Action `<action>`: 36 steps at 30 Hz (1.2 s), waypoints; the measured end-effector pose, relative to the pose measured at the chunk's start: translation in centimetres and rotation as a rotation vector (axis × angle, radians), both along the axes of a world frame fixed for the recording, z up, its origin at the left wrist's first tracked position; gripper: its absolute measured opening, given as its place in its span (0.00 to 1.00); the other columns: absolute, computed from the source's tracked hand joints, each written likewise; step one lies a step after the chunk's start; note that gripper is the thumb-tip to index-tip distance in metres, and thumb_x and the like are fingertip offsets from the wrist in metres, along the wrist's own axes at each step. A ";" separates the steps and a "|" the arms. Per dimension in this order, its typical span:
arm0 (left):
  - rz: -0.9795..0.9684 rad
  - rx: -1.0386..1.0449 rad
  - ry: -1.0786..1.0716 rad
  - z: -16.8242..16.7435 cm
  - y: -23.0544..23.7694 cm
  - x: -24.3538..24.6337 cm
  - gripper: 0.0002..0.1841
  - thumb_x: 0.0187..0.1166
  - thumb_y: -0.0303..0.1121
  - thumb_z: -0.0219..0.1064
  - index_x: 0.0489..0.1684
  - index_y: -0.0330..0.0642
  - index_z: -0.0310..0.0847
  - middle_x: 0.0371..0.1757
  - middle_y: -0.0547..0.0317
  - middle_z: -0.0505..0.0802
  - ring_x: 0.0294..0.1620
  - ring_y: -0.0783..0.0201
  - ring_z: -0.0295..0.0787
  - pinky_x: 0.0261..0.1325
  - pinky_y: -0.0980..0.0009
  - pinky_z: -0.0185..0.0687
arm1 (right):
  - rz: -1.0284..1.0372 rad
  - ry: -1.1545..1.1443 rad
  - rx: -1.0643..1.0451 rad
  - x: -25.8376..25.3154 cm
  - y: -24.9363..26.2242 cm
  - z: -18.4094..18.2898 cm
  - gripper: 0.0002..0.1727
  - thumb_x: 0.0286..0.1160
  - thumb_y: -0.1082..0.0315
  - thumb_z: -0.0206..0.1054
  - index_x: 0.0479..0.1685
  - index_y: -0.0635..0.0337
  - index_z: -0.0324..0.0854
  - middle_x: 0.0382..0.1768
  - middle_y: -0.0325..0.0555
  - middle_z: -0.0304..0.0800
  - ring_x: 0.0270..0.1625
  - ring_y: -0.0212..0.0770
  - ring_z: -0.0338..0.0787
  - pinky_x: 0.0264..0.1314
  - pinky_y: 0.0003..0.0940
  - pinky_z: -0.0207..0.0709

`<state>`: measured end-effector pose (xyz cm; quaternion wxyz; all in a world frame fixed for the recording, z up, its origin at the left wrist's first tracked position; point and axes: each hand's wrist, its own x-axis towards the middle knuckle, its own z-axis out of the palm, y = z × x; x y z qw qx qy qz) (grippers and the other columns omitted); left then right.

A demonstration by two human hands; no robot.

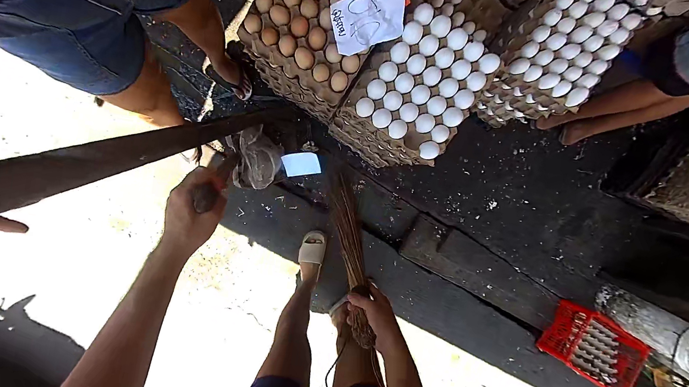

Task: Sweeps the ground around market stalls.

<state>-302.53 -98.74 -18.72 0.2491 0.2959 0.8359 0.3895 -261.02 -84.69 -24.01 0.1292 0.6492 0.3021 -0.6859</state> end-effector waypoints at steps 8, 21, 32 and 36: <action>0.066 -0.042 0.112 -1.1 3.8 0.8 0.11 0.71 0.30 0.66 0.48 0.41 0.82 0.47 0.49 0.91 0.47 0.53 0.90 0.49 0.45 0.85 | -0.218 -0.105 0.131 -13.6 6.3 -11.6 0.24 0.70 0.69 0.71 0.65 0.69 0.75 0.49 0.62 0.86 0.45 0.52 0.88 0.47 0.51 0.85; -0.070 -0.068 0.018 -0.4 -0.3 -0.8 0.12 0.65 0.29 0.68 0.46 0.44 0.82 0.48 0.54 0.91 0.46 0.56 0.90 0.46 0.47 0.87 | 0.012 -0.137 0.061 4.4 3.4 0.9 0.32 0.70 0.65 0.73 0.78 0.54 0.72 0.44 0.55 0.88 0.34 0.48 0.89 0.36 0.48 0.87; -0.345 -0.098 0.106 1.7 1.3 -0.8 0.12 0.68 0.26 0.64 0.48 0.39 0.83 0.60 0.51 0.91 0.64 0.57 0.89 0.69 0.51 0.84 | 0.224 -0.008 -0.217 -17.4 0.5 -9.3 0.25 0.69 0.65 0.73 0.65 0.66 0.78 0.53 0.58 0.87 0.48 0.48 0.88 0.52 0.49 0.84; -0.411 -0.184 0.139 0.4 2.4 2.2 0.11 0.68 0.28 0.67 0.47 0.42 0.85 0.65 0.52 0.89 0.68 0.54 0.87 0.67 0.46 0.85 | 0.189 0.172 -0.289 -21.2 -3.7 -6.9 0.25 0.67 0.61 0.76 0.63 0.61 0.80 0.48 0.54 0.88 0.43 0.46 0.89 0.47 0.47 0.87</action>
